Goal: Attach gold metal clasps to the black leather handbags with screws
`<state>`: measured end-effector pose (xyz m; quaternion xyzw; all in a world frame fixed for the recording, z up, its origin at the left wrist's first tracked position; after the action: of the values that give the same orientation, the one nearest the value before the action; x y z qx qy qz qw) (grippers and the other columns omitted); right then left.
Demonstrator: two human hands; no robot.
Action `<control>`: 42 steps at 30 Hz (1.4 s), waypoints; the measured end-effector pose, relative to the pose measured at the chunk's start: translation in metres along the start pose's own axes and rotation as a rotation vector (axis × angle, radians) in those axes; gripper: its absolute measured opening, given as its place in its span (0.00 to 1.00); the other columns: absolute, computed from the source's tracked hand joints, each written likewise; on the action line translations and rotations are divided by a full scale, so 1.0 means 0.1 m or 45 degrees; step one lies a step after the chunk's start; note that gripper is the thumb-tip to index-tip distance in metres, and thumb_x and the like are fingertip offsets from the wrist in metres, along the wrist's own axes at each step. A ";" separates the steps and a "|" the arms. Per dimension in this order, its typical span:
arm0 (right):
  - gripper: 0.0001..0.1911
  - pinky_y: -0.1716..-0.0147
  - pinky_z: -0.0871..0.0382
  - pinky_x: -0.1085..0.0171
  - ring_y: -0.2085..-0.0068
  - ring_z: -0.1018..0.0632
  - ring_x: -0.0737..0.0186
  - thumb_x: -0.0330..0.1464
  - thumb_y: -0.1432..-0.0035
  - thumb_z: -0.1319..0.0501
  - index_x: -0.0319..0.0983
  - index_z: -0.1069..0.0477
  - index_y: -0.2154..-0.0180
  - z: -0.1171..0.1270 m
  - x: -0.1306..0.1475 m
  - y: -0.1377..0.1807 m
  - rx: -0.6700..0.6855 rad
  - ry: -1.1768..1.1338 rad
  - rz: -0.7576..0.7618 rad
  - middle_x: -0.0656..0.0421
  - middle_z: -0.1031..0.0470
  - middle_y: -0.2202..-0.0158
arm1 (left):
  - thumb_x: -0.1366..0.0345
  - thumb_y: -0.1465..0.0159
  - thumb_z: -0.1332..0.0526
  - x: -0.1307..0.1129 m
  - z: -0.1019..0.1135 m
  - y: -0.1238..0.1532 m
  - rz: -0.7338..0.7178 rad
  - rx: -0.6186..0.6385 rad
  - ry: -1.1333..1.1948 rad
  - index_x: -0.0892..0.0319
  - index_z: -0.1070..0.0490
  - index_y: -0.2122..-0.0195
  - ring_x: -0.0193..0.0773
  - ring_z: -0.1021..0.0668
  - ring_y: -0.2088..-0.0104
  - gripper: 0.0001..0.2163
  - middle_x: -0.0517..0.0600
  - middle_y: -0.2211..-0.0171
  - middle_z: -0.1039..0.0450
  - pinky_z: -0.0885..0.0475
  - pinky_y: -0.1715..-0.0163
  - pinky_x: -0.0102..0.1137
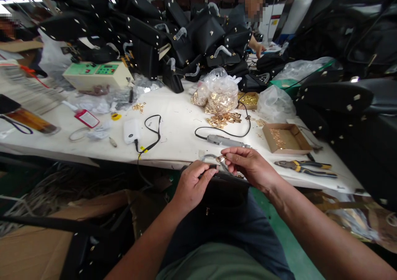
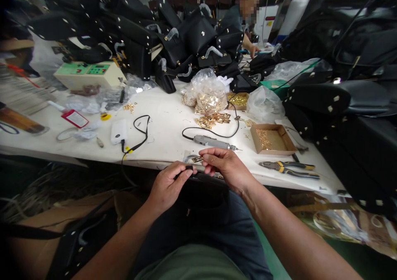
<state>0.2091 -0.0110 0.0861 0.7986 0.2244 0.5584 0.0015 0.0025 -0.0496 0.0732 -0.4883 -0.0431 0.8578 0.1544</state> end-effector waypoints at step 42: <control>0.13 0.51 0.27 0.59 0.55 0.20 0.58 0.38 0.30 0.39 0.41 0.18 0.53 -0.13 0.03 0.21 0.608 0.837 0.400 0.53 0.19 0.56 | 0.75 0.37 0.33 0.06 -0.05 0.46 -0.573 -0.297 -0.366 0.54 0.26 0.57 0.40 0.19 0.61 0.10 0.49 0.63 0.19 0.24 0.57 0.38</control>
<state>0.2054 -0.0322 0.0993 0.5809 0.2116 0.7087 -0.3399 -0.0061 -0.0920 0.0549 -0.3542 -0.2701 0.8517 0.2761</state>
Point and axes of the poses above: each hand's wrist, its own y-axis away from the middle knuckle, its own z-axis out of the back of the hand, x = y × z, the point moved 1 cm from there along -y, towards the middle knuckle
